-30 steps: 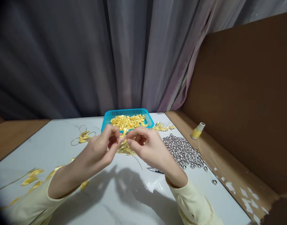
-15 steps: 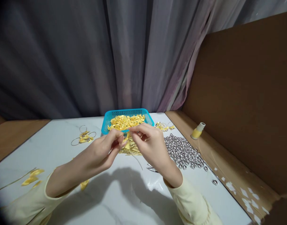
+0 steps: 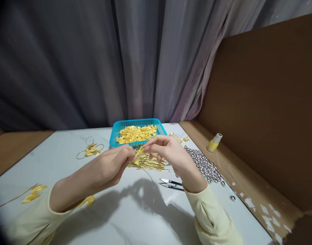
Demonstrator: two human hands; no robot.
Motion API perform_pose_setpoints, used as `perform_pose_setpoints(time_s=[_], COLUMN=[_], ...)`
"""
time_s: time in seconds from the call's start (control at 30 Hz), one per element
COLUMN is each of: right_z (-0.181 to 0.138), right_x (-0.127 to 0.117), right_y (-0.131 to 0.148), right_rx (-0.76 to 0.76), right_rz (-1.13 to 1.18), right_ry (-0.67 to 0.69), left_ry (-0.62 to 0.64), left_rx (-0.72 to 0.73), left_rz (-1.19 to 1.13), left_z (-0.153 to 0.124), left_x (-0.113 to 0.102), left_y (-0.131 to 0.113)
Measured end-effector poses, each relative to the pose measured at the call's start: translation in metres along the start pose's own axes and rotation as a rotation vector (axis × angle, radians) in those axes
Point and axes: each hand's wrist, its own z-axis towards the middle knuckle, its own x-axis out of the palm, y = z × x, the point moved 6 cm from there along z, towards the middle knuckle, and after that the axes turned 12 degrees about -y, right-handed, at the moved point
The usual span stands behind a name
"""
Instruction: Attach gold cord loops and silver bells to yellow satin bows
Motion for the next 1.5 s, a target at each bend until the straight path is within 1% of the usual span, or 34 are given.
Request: perform_pose_setpoints(time_s=[0.2,0.37,0.5,0.57,0.67,0.77,0.87,0.93,1.0,1.13,1.2,1.23,1.3,1.43,1.5], right_z=[0.001,0.009,0.013,0.013,0.009,0.001,-0.013,-0.023,-0.033,-0.050,-0.056,-0.058,-0.058,-0.049,-0.044], right_x=[0.002,0.003,0.005,0.004,0.003,0.000,-0.004,-0.005,-0.004,0.002,0.006,0.007,0.009,0.011,0.011], right_y=[-0.005,-0.014,-0.020,-0.020,-0.014,-0.001,0.016,0.025,0.033,0.045,0.048,0.049,0.049,0.038,0.032], right_rx=[0.114,0.172,0.189,0.182,0.145,0.044,-0.117,-0.206,-0.341,-0.666,-0.749,-0.754,-0.689,-0.391,-0.282], right_rz=[0.088,0.148,0.170,0.167,0.163,0.113,-0.086,-0.220,-0.343,-0.578,-0.637,-0.645,-0.630,-0.484,-0.386], right_ry=[0.043,0.167,0.236,0.230,0.174,0.068,-0.093,-0.174,-0.241,-0.324,-0.324,-0.314,-0.258,-0.064,-0.011], left_ry=[0.010,0.017,0.025,0.006,-0.051,-0.115,-0.157,-0.171,-0.177,-0.177,-0.181,-0.185,-0.189,-0.180,-0.179], left_rx=[0.089,0.112,0.037,-0.020,-0.119,-0.235,-0.334,-0.411,-0.473,-0.501,-0.497,-0.493,-0.491,-0.487,-0.475], left_rz=[0.041,0.014,-0.119,-0.181,-0.224,-0.255,-0.289,-0.332,-0.373,-0.384,-0.375,-0.370,-0.355,-0.317,-0.302], left_z=[0.003,0.004,0.001,-0.001,0.000,0.003,0.003,0.002,0.001,0.003,0.003,0.003,0.002,0.000,-0.001], left_x=[-0.002,-0.006,-0.007,-0.007,-0.009,-0.012,-0.014,-0.014,-0.014,-0.013,-0.013,-0.013,-0.012,-0.011,-0.011], left_y=[-0.005,-0.006,0.000,0.005,0.011,0.015,0.016,0.018,0.020,0.019,0.018,0.017,0.016,0.016,0.015])
